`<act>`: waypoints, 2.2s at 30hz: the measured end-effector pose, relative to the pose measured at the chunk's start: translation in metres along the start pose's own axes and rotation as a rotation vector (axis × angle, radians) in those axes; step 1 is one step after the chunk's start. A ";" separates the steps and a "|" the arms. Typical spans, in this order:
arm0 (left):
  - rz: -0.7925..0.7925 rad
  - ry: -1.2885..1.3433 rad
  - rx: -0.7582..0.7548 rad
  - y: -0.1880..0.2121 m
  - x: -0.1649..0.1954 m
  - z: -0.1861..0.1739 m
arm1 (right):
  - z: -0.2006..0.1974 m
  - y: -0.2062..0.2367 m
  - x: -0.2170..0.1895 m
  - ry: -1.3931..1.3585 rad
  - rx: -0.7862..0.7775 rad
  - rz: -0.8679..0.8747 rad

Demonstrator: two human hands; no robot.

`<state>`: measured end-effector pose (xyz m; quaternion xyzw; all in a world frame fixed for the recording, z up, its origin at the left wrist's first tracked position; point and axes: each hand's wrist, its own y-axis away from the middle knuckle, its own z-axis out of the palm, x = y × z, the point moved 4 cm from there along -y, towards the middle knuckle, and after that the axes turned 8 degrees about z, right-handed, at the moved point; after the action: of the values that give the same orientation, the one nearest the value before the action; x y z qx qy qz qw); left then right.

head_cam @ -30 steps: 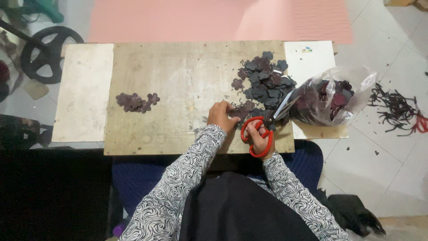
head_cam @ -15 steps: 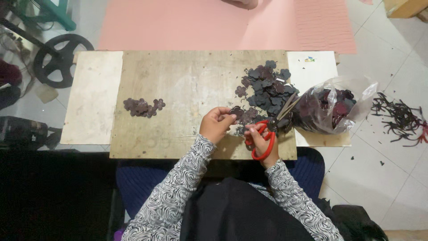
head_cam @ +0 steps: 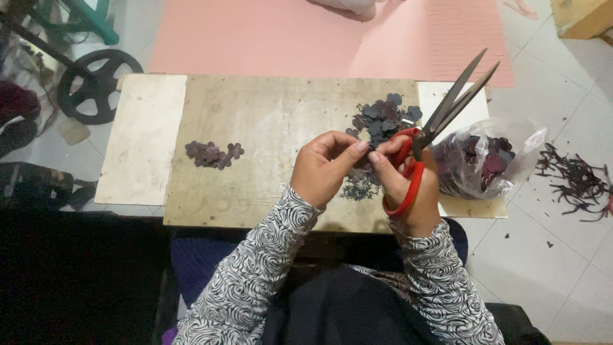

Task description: The person sits at a workbench and uses red-handled scissors to trim the edges of dark fabric flower-shaped cutouts, working on one piece at a time. Trimmed pieces are set on the table beside a pile of untrimmed cutouts and a plastic bag of finished pieces.

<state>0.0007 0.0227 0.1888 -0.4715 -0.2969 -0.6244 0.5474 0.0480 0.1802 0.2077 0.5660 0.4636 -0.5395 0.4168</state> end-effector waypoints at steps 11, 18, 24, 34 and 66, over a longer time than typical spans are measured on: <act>-0.093 -0.002 -0.059 0.017 -0.037 0.003 | -0.013 0.007 0.033 -0.270 -0.054 0.133; -0.089 -0.214 -0.082 0.028 -0.024 0.005 | -0.009 0.010 0.019 -0.154 -0.132 0.071; 0.056 -0.216 0.052 0.027 -0.007 0.000 | -0.009 0.006 0.016 -0.192 0.052 0.032; -0.011 -0.077 -0.012 0.026 -0.009 0.005 | -0.002 0.006 0.014 -0.255 -0.022 0.059; -0.243 0.148 -0.045 0.032 0.001 -0.001 | 0.000 0.023 0.009 -0.226 -0.015 0.072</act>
<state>0.0310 0.0142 0.1843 -0.3970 -0.2966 -0.7255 0.4776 0.0704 0.1756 0.1977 0.5148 0.3972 -0.5811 0.4894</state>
